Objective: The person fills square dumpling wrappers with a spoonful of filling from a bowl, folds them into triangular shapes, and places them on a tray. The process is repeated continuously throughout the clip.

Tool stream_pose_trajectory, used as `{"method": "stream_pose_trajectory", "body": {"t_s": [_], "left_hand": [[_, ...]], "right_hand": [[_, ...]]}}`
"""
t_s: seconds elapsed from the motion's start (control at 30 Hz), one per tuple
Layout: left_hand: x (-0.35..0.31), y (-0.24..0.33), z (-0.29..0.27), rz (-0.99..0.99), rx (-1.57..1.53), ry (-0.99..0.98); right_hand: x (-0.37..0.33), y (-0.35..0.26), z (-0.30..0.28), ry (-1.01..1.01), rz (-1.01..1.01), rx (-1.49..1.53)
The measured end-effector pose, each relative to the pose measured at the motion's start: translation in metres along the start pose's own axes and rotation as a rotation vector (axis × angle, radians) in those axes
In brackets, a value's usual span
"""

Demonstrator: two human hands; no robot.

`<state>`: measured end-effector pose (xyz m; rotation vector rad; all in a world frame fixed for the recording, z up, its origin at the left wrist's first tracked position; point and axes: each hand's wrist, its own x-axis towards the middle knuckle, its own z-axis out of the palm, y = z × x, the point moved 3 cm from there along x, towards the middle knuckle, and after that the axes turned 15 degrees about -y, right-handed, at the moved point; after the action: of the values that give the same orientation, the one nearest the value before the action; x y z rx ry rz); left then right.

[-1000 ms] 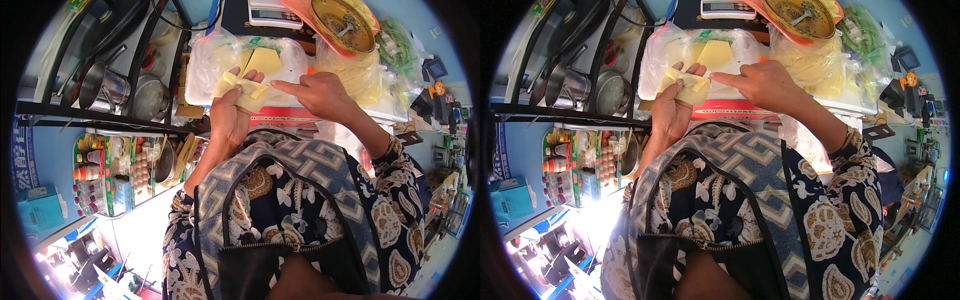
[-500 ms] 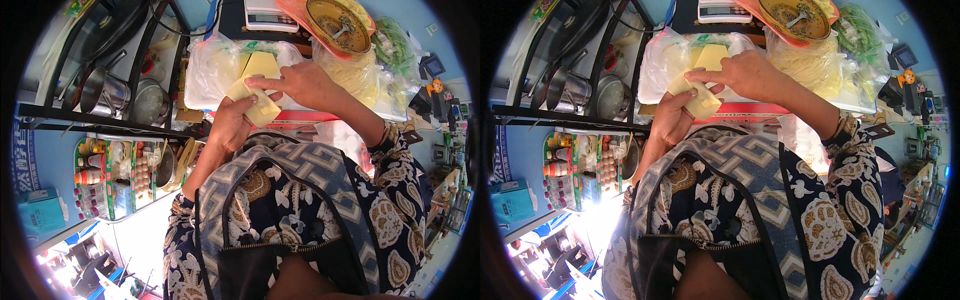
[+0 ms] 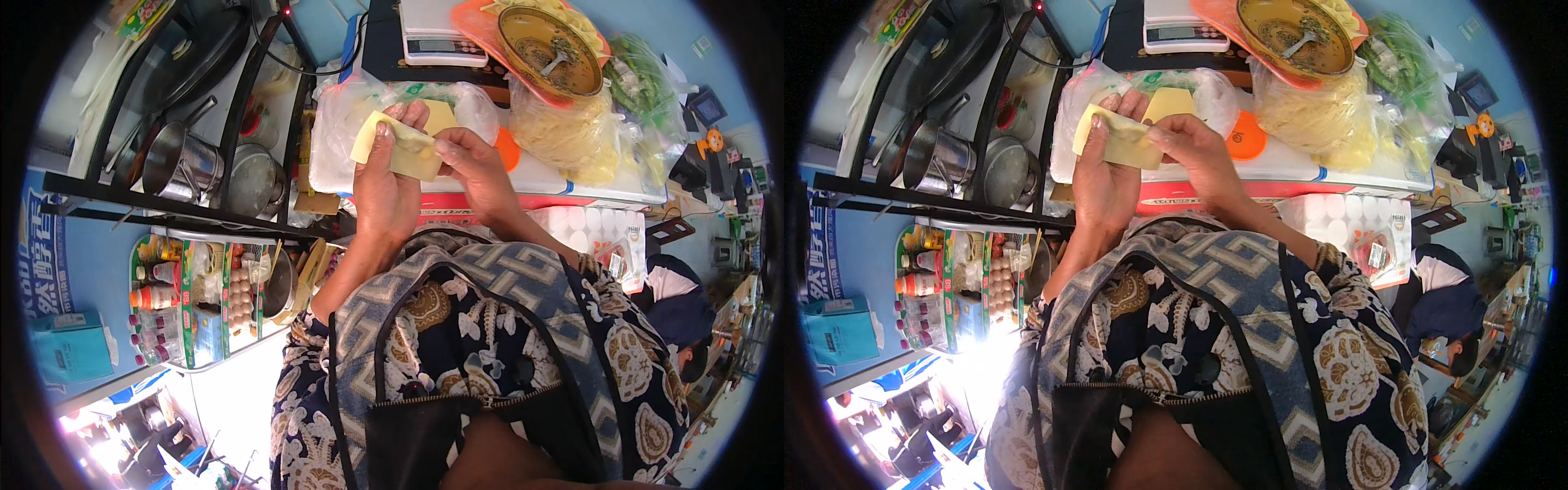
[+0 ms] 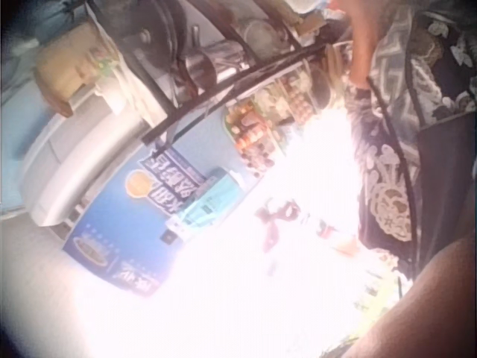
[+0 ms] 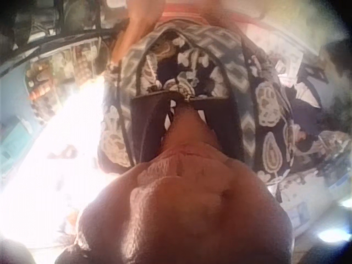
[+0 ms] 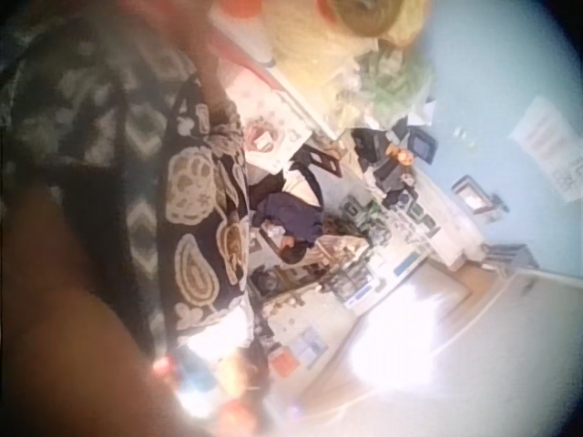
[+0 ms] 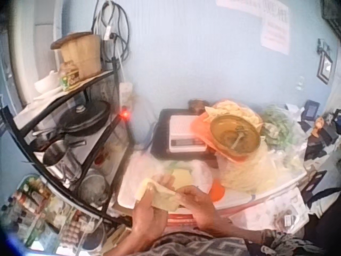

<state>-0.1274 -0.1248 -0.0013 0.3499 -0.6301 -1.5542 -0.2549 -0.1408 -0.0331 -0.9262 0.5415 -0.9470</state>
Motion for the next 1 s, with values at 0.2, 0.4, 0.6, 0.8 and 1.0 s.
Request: {"method": "stream_pose_trajectory", "body": {"t_s": [0.2,0.4,0.6,0.8,1.0], "left_hand": [[0.002,-0.007,0.003,-0.015,-0.046,0.069],[-0.001,-0.011,-0.007,-0.013,-0.034,0.027],[-0.003,0.0,0.006,-0.012,0.332,0.039],[0.003,0.005,-0.004,-0.034,0.652,-0.006],[0.011,0.009,-0.001,-0.145,0.938,-0.107]], "right_hand": [[-0.001,0.012,0.008,0.076,0.014,0.191],[-0.003,0.005,0.004,0.135,-0.129,0.192],[-0.008,-0.032,0.009,0.004,-0.447,-0.517],[-0.009,-0.071,0.014,-0.232,-0.399,-1.062],[0.005,-0.077,-0.001,-0.333,-0.089,-0.871]]}}
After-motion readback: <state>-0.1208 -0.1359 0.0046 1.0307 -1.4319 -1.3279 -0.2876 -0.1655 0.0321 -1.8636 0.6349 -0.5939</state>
